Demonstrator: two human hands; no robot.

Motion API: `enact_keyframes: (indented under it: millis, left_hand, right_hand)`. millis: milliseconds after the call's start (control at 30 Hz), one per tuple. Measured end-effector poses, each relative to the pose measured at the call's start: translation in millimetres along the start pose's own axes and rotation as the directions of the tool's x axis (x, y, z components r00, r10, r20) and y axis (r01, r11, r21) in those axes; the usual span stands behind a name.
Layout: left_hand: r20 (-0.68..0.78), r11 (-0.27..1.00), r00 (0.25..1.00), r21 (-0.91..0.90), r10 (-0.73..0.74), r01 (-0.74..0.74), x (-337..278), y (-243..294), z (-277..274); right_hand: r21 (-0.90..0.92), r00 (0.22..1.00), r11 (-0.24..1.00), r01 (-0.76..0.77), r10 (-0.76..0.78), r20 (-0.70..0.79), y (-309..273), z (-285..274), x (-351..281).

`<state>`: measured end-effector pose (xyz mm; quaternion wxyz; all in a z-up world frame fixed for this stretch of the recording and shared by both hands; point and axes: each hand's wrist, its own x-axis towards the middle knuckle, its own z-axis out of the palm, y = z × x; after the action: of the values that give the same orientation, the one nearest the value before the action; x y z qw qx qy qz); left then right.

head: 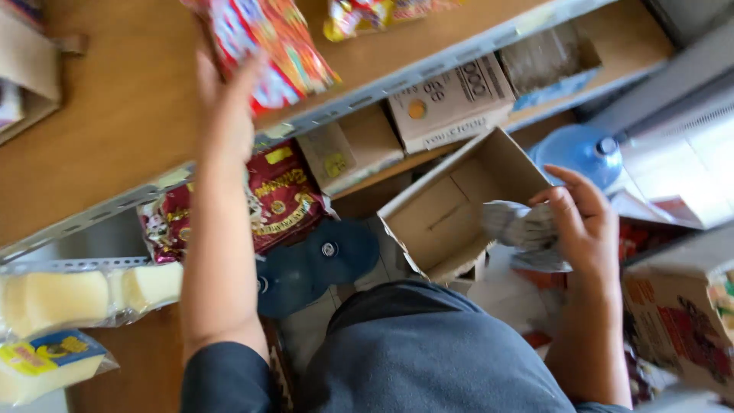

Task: Restocking and organizing packets of instant noodles from a box onto a shelf.

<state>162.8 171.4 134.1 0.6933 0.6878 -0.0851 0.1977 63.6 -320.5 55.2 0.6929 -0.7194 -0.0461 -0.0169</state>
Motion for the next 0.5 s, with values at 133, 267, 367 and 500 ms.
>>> enact_keyframes:
  millis: [133,267,367,500]
  left_hand:
    - [0.015,0.989,0.998,-0.134,-0.055,0.056,41,-19,-6]
    - [-0.128,0.964,0.992,0.264,-0.003,0.037,72,-57,-24]
    - [-0.070,0.923,0.996,0.384,0.047,-0.016,83,-85,-51]
    - [0.061,0.832,0.949,0.467,0.309,-0.301,9,-28,-21]
  right_hand:
    - [-0.106,0.986,0.992,-0.071,0.054,-0.159,27,-35,-20]
    - [0.103,0.955,0.983,-0.149,0.170,-0.243,41,-38,-20]
    - [-0.197,0.921,0.941,-0.275,0.199,-0.336,89,-46,0]
    - [-0.663,0.886,0.588,-0.463,0.312,-0.343,199,-54,24]
